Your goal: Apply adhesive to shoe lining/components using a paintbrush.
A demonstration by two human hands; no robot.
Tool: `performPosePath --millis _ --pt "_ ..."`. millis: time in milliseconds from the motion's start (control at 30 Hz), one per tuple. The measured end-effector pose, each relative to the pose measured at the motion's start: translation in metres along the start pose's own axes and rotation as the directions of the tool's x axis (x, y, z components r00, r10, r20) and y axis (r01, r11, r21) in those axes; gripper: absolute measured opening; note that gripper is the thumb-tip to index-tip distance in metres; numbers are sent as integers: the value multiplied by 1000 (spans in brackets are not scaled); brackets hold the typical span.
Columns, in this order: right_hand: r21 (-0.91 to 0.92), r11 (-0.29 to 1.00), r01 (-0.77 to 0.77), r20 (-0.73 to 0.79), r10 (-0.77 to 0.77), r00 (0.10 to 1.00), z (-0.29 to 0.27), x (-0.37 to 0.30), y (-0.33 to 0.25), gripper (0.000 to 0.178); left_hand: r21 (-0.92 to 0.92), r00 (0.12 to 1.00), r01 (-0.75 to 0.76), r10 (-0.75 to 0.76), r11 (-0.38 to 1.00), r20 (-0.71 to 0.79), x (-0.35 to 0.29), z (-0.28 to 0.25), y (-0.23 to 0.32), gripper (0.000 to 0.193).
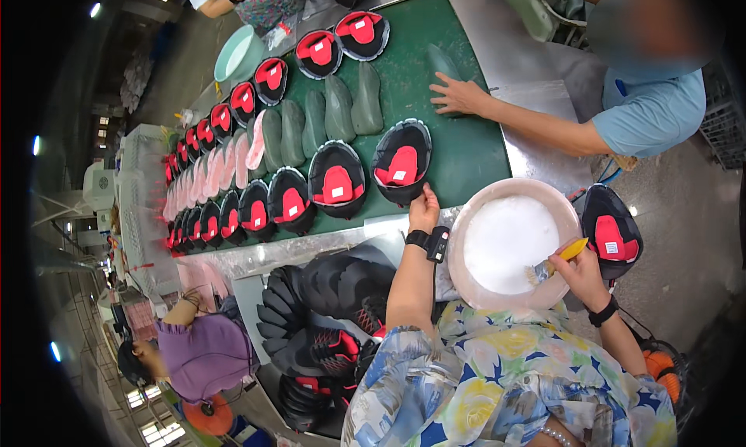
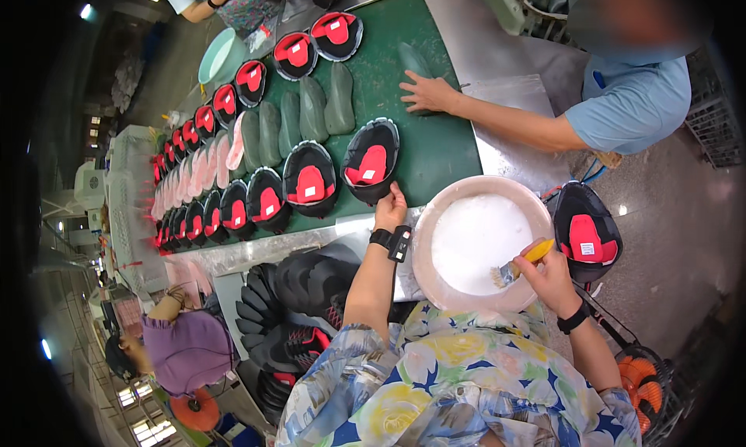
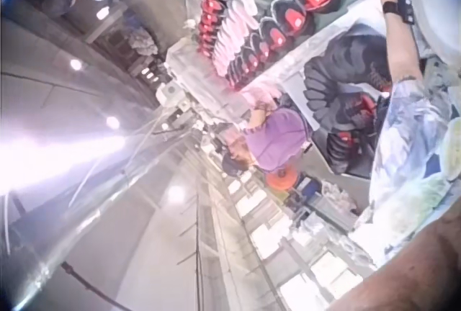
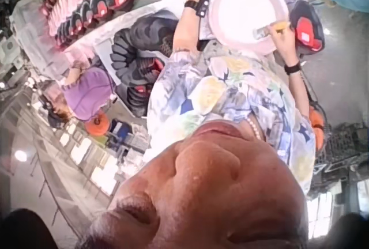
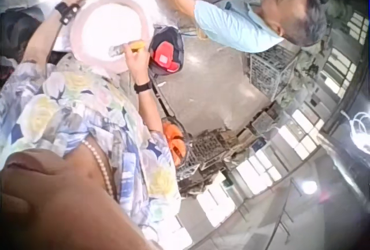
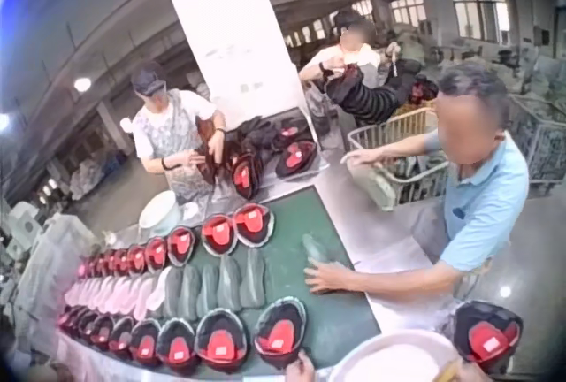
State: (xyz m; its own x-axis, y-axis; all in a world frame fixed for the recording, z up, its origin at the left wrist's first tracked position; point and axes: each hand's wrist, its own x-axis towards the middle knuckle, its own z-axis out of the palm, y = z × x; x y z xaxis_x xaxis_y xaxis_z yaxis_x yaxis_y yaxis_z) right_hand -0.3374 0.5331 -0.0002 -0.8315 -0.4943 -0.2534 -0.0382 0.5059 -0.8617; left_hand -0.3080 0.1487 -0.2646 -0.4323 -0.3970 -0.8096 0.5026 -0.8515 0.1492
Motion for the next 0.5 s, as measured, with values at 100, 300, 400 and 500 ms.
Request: performPosePath --millis 100,300,400,500 --pt "46 998 -40 3 40 999 0 4 10 17 168 973 217 -200 962 -111 -52 11 -2 33" --pt "209 976 -59 28 54 998 7 19 23 12 788 924 -329 5 520 382 -211 39 59 31" --pt "126 991 -45 90 33 995 10 25 26 14 737 678 -660 310 -146 667 -266 20 143 32" --pt "105 994 -42 133 27 991 18 30 37 16 669 732 -473 167 -574 660 -303 -48 200 44"
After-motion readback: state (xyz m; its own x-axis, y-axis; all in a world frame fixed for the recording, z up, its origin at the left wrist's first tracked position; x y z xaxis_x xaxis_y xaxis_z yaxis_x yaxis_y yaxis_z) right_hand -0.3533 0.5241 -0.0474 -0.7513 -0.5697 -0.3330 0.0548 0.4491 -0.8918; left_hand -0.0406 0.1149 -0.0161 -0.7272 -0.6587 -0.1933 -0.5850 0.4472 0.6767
